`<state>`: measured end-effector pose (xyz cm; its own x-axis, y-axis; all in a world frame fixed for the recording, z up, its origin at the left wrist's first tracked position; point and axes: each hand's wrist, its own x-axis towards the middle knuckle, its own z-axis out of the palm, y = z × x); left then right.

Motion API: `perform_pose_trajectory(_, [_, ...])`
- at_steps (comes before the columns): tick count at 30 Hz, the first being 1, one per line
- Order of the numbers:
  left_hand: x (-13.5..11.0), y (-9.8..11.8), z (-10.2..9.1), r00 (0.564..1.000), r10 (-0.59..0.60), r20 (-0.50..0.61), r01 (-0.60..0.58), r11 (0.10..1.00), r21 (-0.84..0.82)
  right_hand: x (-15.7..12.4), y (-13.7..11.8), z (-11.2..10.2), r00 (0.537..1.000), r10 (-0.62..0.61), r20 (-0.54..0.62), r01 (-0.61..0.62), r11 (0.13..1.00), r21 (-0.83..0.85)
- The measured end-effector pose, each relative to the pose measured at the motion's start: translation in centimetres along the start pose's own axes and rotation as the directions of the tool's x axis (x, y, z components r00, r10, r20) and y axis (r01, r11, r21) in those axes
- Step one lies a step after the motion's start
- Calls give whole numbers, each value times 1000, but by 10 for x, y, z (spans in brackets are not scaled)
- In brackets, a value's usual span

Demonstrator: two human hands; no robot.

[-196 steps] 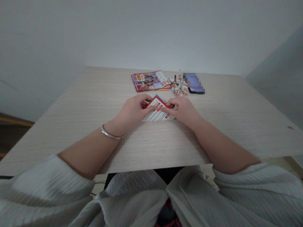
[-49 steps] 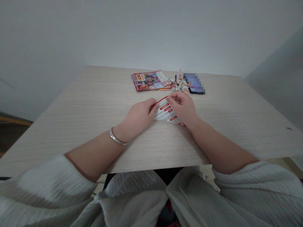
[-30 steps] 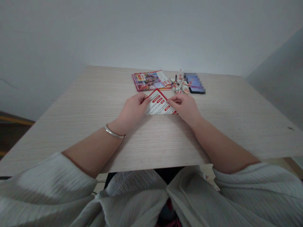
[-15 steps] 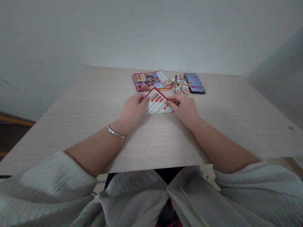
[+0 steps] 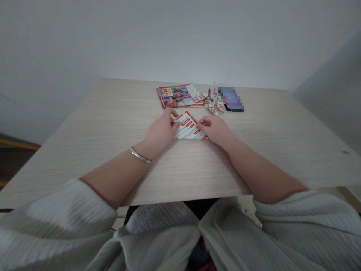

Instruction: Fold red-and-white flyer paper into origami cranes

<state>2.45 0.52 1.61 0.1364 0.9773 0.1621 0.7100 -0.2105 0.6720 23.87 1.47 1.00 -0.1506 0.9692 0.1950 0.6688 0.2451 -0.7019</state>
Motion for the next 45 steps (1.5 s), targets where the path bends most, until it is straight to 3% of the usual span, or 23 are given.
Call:
perform_pose_trajectory(6, [0,1,-1,996,56,65,-69,973,221,1,0,-1,996,-81,25,84,981,-175])
perform_pose_trajectory(11, [0,-1,1,963,239,128,-267,916,300,2,3,-2,997,-59,45,67,979,-190])
perform_pose_trajectory(15, [2,-1,3,934,333,131,-358,865,350,1,4,-2,999,-20,41,28,979,-202])
perform_pose_trajectory(18, [4,2,3,890,403,214,-457,786,417,1,2,-2,999,-16,44,25,975,-220])
perform_pose_trajectory(22, [4,3,3,789,496,364,-612,691,385,2,2,-4,999,-11,54,26,958,-287])
perform_pose_trajectory(27, [0,-6,5,735,556,387,-676,644,358,5,5,-7,999,6,46,12,930,-366])
perform_pose_trajectory(29, [0,-9,5,740,550,387,-671,645,365,6,4,-7,999,6,45,12,921,-389])
perform_pose_trajectory(38, [-5,-2,2,852,401,338,-523,685,506,3,-1,-8,998,67,21,-53,906,-419])
perform_pose_trajectory(45, [-10,7,4,864,354,357,-501,666,553,4,-1,-8,996,84,19,-69,910,-408])
